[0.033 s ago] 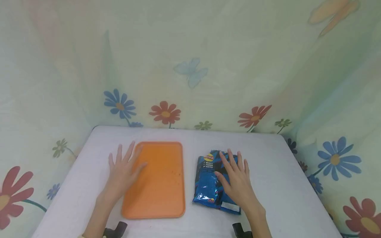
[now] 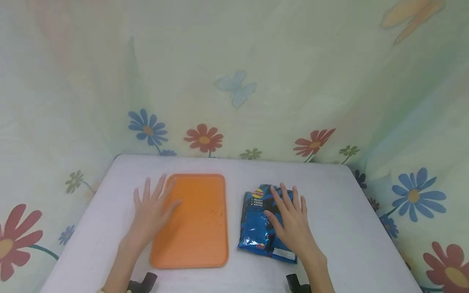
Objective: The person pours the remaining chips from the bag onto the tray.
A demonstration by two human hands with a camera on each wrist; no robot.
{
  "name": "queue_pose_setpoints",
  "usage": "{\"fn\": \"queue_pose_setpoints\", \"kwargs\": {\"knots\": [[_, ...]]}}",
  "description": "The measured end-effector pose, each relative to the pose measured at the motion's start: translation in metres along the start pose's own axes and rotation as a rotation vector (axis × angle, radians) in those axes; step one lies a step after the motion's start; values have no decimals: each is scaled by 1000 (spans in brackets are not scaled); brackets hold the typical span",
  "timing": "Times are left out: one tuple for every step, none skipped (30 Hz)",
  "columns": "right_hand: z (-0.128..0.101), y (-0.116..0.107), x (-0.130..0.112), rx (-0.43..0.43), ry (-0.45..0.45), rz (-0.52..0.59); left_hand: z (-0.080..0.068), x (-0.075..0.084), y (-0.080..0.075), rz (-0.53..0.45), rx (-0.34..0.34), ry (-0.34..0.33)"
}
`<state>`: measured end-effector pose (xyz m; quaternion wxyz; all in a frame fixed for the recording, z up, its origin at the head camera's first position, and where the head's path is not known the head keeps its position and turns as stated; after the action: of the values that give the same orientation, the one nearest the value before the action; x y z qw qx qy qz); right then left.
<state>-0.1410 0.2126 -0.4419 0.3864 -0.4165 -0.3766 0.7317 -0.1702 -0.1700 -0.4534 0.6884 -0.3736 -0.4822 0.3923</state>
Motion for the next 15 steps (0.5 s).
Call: {"fn": "queue_pose_setpoints", "kwargs": {"knots": [[-1, 0, 0, -3, 3, -1, -1, 0, 0, -3, -3, -1], [-3, 0, 0, -5, 6, 2, -2, 0, 0, -6, -6, -3], [-4, 1, 0, -7, 8, 4, -3, 0, 0, -9, -8, -5], [-5, 0, 0, -10, 10, 1, -4, 1, 0, -13, -8, -7], [-6, 0, 1, -9, 9, 0, -4, 0, -1, -19, -10, -14], [-7, 0, 1, -6, 5, 3, -5, 0, -1, -20, -8, -22], [-7, 0, 1, -4, -1, 6, -7, -1, -1, -26, -9, -38], [-8, 0, 1, -1, -6, 10, -9, -2, 0, -35, -14, -66], [-8, 0, 0, -1, -13, 11, -11, -4, 0, -39, -19, -98], [-8, 0, 0, 0, -19, 12, -14, -6, 2, -38, -30, -135], [-9, 0, -1, 4, -25, 17, -18, -9, 5, -42, -45, -177], [-9, 0, -2, 7, -28, 26, -22, -12, 8, -45, -68, -220], [-9, -1, -2, 13, -32, 34, -26, -15, 12, -54, -94, -264], [-9, -2, -3, 17, -32, 39, -30, -18, 16, -59, -120, -302], [-9, -2, -3, 21, -33, 44, -33, -21, 20, -59, -139, -326]]}}
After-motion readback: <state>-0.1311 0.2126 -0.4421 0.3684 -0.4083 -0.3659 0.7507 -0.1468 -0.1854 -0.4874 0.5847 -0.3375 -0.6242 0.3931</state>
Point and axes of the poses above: each hand's wrist, its own z-axis towards the middle knuckle, its own y-axis out of the palm, x = y × z, the point moved 4 cm from there along z, towards the middle knuckle, and after that the axes turned 2 degrees about -y, right-handed, at the moved point
